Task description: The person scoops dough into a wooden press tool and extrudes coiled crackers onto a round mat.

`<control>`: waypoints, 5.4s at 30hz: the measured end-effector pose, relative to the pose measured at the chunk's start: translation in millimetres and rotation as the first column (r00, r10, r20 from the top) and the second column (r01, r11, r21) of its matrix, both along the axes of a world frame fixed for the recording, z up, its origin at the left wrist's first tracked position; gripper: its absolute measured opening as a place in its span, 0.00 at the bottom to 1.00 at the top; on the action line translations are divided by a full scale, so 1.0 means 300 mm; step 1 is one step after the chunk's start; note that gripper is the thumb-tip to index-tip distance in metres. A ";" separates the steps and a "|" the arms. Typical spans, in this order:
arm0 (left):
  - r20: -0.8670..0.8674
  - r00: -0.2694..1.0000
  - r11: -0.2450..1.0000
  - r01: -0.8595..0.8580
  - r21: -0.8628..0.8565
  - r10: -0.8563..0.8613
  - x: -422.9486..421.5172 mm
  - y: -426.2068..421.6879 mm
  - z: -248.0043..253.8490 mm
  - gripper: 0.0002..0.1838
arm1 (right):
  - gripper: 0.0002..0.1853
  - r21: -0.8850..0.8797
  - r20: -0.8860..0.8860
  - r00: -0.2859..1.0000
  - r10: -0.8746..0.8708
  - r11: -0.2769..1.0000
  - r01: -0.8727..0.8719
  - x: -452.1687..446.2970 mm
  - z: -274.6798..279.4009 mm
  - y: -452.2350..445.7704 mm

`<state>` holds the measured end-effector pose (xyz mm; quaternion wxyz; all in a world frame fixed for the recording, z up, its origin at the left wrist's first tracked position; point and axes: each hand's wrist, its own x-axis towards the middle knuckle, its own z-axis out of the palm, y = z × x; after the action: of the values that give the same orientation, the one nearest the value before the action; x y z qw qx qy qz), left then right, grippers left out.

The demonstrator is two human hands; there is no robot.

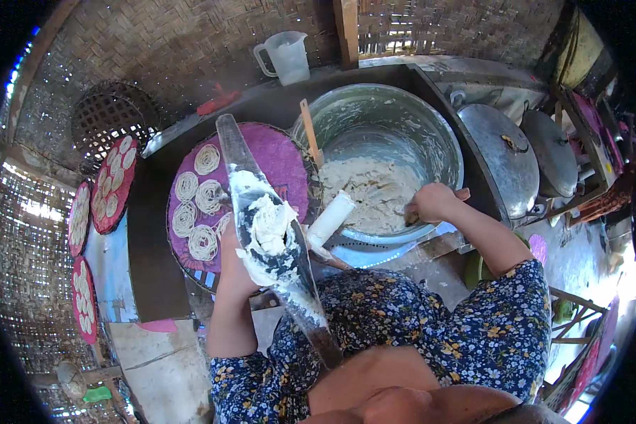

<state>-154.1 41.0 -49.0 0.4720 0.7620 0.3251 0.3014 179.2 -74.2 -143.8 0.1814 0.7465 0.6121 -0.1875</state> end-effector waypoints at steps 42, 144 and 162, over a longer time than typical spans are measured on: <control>-0.420 0.908 0.913 0.169 0.372 0.003 0.283 0.067 0.034 0.21 | 0.18 0.456 0.735 0.553 0.391 0.319 -0.831 -0.347 0.657 -0.015; 0.488 0.822 0.690 0.536 -0.486 -0.295 0.304 0.180 -0.041 0.15 | 0.12 0.819 -0.574 0.789 0.219 0.135 0.558 -0.177 0.342 -0.090; 0.741 0.485 0.776 0.626 0.078 -0.465 0.160 0.288 0.080 0.35 | 0.12 0.609 -0.765 0.447 0.463 0.294 0.737 -0.027 0.297 -0.096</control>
<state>-106.0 127.6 -24.9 0.7059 0.5885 -0.1206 0.3753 171.1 -103.1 -54.7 -0.6587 0.5392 0.4990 -0.1625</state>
